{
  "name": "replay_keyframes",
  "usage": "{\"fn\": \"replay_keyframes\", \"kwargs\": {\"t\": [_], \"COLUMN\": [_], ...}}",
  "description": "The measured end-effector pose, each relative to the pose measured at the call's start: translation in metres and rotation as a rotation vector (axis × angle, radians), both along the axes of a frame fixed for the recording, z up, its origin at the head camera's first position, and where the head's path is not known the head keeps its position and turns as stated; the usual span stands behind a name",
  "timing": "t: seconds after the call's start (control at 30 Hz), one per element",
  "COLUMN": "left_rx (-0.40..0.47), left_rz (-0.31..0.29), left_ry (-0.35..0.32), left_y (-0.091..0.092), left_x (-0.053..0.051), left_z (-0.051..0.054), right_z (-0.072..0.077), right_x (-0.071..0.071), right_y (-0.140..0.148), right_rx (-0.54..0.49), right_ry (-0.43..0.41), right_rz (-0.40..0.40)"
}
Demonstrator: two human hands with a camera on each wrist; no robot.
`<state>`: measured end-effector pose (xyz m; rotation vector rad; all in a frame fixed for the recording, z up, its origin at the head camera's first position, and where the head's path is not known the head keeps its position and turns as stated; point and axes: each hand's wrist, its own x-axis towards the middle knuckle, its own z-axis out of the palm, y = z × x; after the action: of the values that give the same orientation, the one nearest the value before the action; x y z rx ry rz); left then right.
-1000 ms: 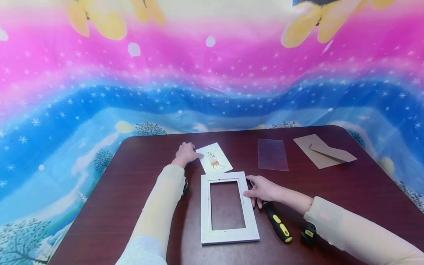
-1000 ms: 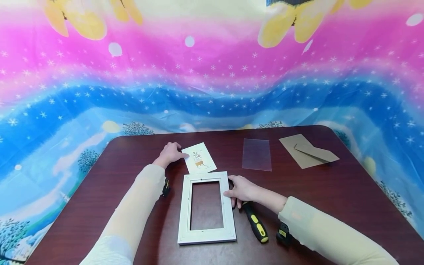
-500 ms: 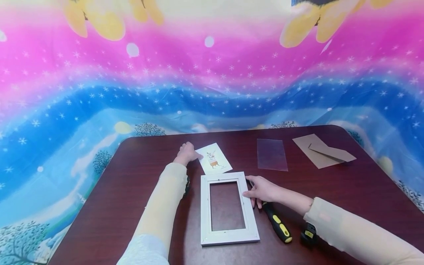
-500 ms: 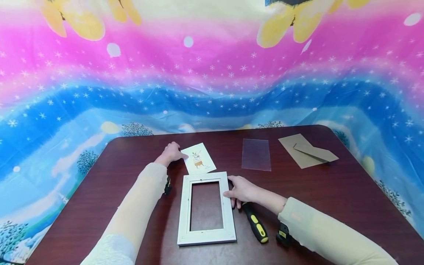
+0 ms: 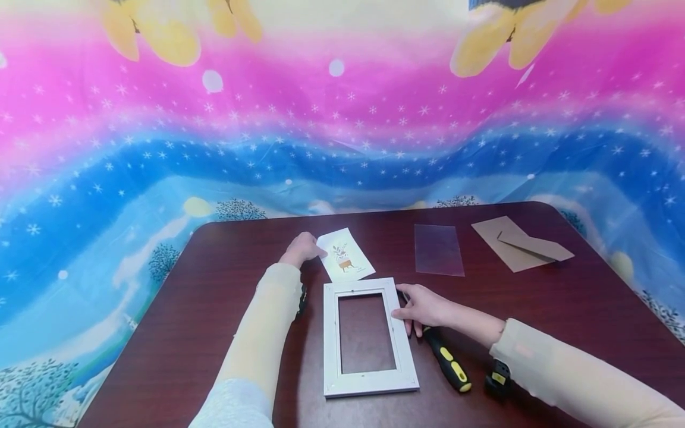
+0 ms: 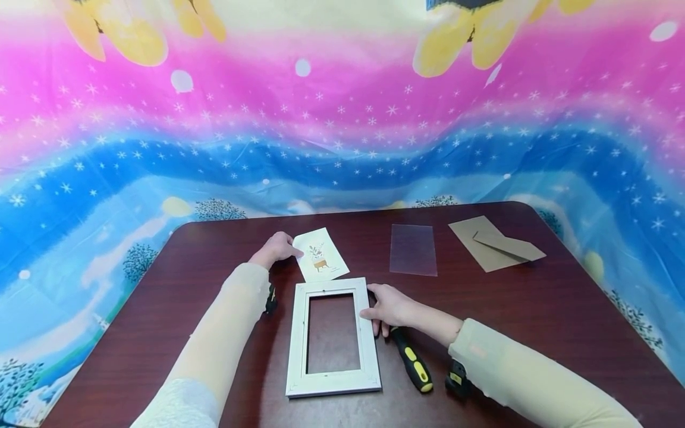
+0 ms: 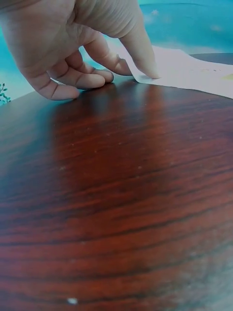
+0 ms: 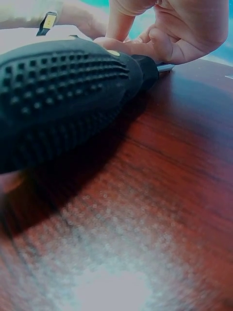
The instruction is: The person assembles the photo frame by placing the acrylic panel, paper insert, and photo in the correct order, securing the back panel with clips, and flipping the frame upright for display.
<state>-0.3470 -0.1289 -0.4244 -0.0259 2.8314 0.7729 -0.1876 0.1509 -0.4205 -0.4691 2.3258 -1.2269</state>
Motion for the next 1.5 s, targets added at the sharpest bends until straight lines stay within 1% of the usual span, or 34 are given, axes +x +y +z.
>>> {"fn": "replay_keyframes", "kwargs": {"t": [0.13, 0.3, 0.43, 0.57, 0.77, 0.93, 1.0, 1.07, 1.33, 1.5], "left_rx": [0.027, 0.073, 0.121, 0.223, 0.353, 0.492, 0.535, 0.561, 0.637, 0.694], "left_rz": [0.008, 0.029, 0.017, 0.018, 0.056, 0.083, 0.082, 0.075, 0.027, -0.007], "left_ry": [0.018, 0.063, 0.075, 0.054, 0.025, -0.009, -0.012, -0.005, 0.039, 0.062], "left_y": [-0.001, -0.003, -0.004, -0.007, -0.013, -0.018, -0.019, -0.020, -0.021, -0.020], "left_x": [0.003, 0.008, 0.009, 0.007, 0.006, 0.006, 0.007, 0.009, 0.016, 0.026], "left_z": [-0.001, -0.001, -0.001, -0.001, 0.000, 0.003, 0.005, 0.008, 0.024, 0.037], "right_z": [0.000, 0.000, 0.000, 0.001, 0.001, 0.000, -0.001, -0.001, -0.002, -0.001], "right_x": [0.000, 0.000, 0.000, 0.000, -0.001, -0.002, -0.002, -0.002, 0.000, 0.000], "right_y": [0.000, 0.000, 0.001, 0.000, 0.001, 0.001, 0.001, 0.001, 0.002, 0.003], "right_rx": [0.002, -0.003, -0.007, -0.009, -0.010, -0.019, -0.021, -0.020, -0.006, -0.003], "right_ry": [0.005, 0.006, 0.002, 0.007, 0.021, 0.013, 0.007, 0.002, -0.007, -0.006], "right_rz": [0.002, 0.001, -0.003, 0.003, 0.005, 0.007, 0.005, 0.000, -0.016, -0.009]}}
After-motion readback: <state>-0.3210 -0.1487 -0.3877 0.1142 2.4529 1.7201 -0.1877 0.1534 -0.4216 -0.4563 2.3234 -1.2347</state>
